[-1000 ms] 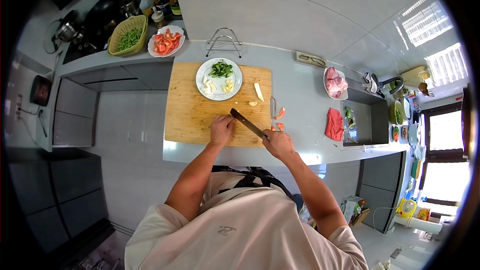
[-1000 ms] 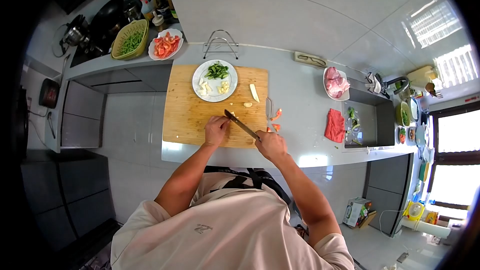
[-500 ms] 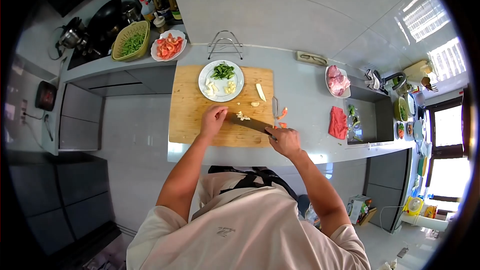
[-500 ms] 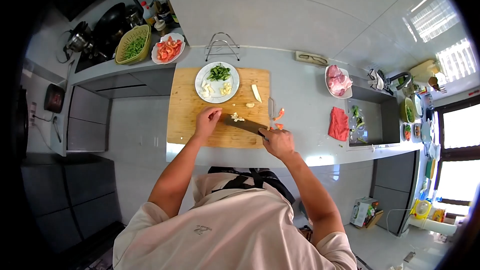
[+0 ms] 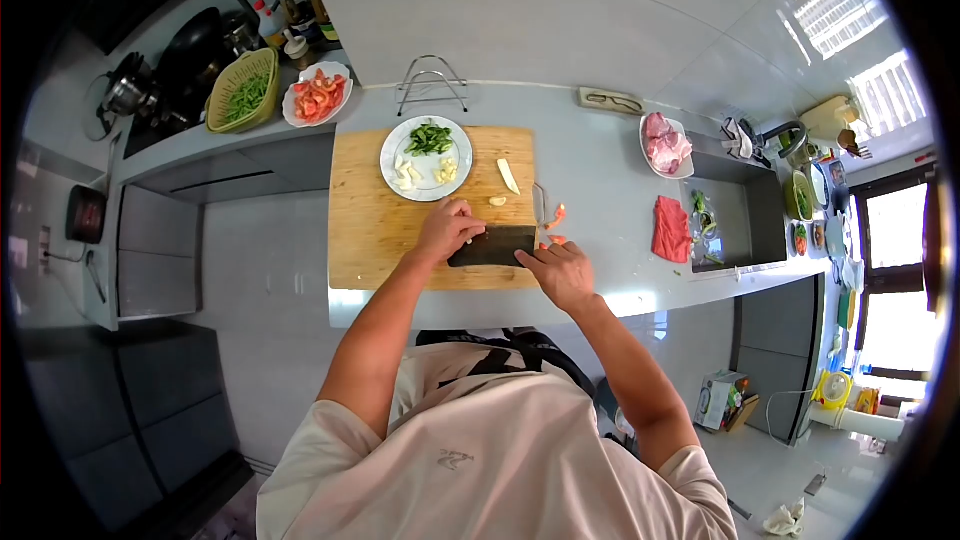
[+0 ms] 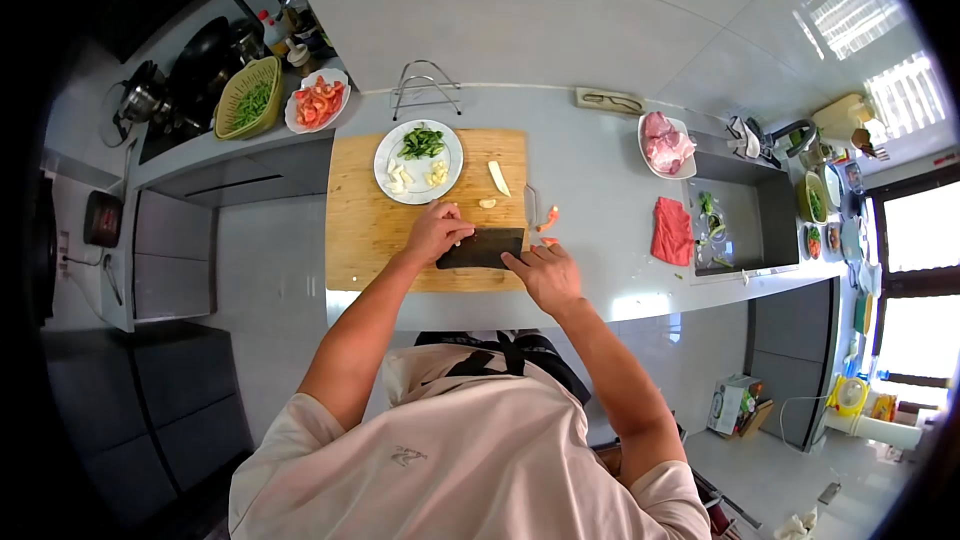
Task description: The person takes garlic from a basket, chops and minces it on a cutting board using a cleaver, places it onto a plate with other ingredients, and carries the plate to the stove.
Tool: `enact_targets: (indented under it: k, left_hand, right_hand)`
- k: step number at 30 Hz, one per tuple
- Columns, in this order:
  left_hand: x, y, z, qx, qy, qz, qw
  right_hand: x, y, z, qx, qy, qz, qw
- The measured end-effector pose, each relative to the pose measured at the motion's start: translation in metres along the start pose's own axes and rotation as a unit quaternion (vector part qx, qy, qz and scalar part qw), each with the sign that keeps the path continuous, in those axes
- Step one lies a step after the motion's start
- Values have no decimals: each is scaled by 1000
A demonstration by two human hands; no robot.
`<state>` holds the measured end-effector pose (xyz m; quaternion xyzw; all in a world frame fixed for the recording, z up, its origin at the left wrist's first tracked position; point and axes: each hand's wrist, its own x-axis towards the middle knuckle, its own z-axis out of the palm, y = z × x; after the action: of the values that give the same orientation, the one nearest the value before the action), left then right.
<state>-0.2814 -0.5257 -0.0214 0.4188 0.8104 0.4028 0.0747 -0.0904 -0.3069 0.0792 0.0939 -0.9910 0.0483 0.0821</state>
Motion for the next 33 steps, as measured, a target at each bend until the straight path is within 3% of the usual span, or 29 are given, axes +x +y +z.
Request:
enact_targets:
  k: [4,13,24,29,33]
  left_hand:
    - [4,2,1,-17,36,13,999]
    - [7,10,-9,-9,-2,62,998]
    - [5,-13,-3,50,53,8,997]
    - [-5,-19,-3,6,78,-56,995]
    - [-19,-1,1,33,103,-99,989]
  right_hand:
    - [-2,4,0,0,-11,9,1000]
    - [-3,16,-1,-11,19,-23,999]
    - [-17,25,-16,15,21,-18,999]
    - [-30,15,-6,165,17,159,973]
    - [-41,1,11,335,-41,371,865]
